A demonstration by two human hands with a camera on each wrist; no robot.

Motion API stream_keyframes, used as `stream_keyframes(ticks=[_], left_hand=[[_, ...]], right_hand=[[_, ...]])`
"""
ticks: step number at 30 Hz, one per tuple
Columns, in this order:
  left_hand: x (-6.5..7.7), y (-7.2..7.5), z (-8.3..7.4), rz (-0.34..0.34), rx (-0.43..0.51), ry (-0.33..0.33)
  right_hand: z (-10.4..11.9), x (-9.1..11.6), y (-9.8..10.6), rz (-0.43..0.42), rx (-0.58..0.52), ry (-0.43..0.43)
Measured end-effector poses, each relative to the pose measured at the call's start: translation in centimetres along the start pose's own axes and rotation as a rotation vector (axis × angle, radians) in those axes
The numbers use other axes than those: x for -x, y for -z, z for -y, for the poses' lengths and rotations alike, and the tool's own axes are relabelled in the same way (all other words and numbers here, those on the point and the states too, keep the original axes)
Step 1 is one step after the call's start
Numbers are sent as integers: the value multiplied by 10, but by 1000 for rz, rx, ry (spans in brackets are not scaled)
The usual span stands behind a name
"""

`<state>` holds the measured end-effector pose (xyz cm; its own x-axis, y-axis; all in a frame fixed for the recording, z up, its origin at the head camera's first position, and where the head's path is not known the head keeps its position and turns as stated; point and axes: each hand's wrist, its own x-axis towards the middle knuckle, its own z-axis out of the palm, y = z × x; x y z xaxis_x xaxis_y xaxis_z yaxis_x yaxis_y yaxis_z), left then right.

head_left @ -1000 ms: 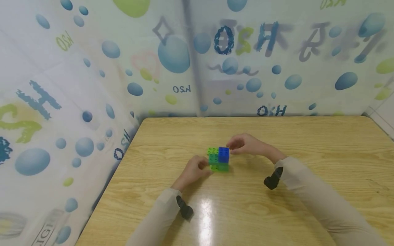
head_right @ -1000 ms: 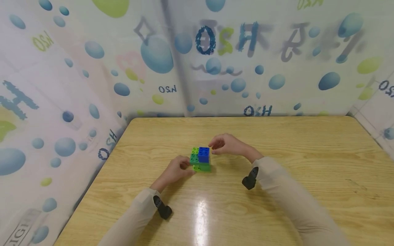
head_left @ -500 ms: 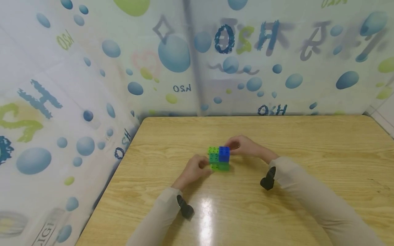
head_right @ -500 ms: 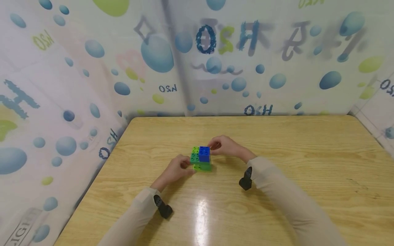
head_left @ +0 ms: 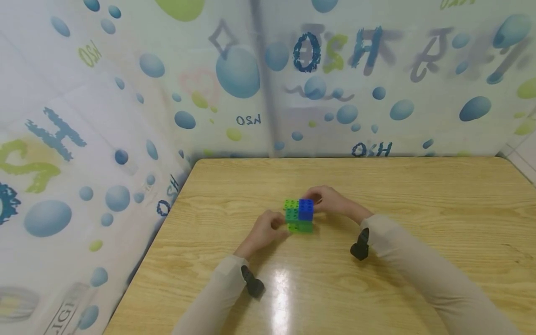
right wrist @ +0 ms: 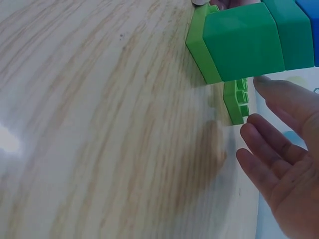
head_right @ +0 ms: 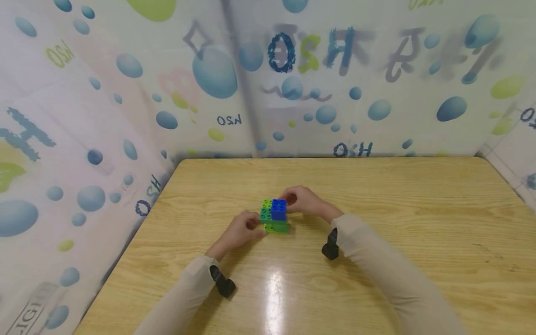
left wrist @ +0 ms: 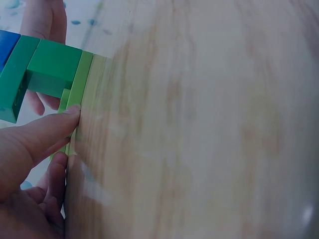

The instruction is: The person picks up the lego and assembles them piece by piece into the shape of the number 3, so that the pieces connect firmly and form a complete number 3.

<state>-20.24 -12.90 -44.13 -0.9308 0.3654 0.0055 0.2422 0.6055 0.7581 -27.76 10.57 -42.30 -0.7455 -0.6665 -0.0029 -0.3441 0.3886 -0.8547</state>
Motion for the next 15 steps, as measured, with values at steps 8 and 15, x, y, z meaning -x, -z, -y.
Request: stream_keyframes(ticks=[8,15], left_hand=[[-1,0,0,-2,2,1],[-2,-1,3,-10,-8,-17]], right_hand=[[-1,-4,-4,-26,16,-5],[1,-7,-6,-53,15,-35]])
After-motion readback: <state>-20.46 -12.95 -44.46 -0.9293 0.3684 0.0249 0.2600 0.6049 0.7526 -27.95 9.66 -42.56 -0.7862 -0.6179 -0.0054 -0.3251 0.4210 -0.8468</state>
